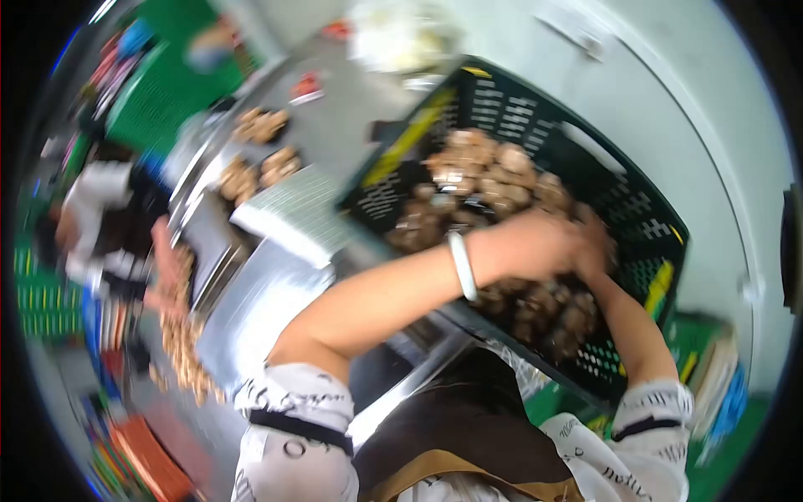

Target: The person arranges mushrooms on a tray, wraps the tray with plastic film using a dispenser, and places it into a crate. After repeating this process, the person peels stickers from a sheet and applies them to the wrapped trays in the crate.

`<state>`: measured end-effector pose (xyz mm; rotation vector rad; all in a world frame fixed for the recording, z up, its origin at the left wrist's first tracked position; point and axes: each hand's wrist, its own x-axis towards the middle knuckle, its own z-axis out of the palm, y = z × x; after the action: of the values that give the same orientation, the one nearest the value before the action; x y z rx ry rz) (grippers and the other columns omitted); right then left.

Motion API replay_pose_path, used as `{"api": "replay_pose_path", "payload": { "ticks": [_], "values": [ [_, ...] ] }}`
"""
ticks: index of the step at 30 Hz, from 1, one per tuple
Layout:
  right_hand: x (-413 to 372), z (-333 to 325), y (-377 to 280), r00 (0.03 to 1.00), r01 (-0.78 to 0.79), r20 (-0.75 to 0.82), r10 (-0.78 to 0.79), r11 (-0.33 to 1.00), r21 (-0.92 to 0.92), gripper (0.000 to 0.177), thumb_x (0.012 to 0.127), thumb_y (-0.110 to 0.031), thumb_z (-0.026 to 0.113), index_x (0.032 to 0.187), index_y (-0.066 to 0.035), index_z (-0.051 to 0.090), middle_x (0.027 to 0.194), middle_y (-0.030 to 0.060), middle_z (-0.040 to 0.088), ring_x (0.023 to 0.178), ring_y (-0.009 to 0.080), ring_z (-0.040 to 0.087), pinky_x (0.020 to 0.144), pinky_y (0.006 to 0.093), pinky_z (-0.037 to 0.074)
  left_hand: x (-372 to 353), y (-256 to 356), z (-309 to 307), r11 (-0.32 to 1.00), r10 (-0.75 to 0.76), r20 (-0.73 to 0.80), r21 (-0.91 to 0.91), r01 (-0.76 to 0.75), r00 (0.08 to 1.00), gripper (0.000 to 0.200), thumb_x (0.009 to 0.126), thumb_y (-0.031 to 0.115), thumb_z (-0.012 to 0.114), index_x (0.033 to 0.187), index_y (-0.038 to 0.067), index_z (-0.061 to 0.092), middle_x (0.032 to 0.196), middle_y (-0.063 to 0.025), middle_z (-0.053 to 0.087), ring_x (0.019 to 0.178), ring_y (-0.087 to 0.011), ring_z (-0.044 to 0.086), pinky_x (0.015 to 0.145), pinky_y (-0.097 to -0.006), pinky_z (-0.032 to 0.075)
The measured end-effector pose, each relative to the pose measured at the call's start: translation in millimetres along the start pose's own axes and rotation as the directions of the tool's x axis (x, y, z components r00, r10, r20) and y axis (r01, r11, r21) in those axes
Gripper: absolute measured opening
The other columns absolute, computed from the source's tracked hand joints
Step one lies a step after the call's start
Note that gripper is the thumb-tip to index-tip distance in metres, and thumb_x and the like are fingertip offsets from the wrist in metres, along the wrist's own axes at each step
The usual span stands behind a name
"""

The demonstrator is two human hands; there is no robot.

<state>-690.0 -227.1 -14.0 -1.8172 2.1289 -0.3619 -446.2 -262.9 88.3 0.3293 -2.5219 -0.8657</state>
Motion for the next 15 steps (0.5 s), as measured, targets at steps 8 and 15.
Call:
{"api": "replay_pose_path", "payload": {
  "ticks": [8,15],
  "values": [
    [36.0,-16.9,5.4,0.982,0.117,-0.161,-0.098,0.987,0.114,0.058,0.089,-0.021,0.063,0.139,-0.002,0.041,0.133,0.0216,0.048,0.117,0.0316,0.052,0.1,0.039,0.041,-292.7,132.5,-88.1,0.76,-0.65,-0.563,-0.47,0.449,0.51,0.027,0.093,0.021,0.062,0.112,0.003,0.065,0.106,-0.0086,0.068,0.096,-0.0177,0.066,0.086,-0.0316,0.051],
    [-75.0,-27.5,-339.6,0.707,0.635,-0.042,-0.706,0.609,0.474,0.025,0.088,0.001,0.057,0.113,0.0,0.059,0.104,0.0079,0.061,0.093,0.0156,0.059,0.081,0.0271,0.048,-593.6,190.8,-61.6,0.41,-0.501,-0.717,-0.69,0.597,-0.485,0.029,0.1,0.026,0.05,0.112,0.003,0.062,0.095,-0.0037,0.066,0.083,-0.011,0.059,0.077,-0.0263,0.048]
  ]
}}
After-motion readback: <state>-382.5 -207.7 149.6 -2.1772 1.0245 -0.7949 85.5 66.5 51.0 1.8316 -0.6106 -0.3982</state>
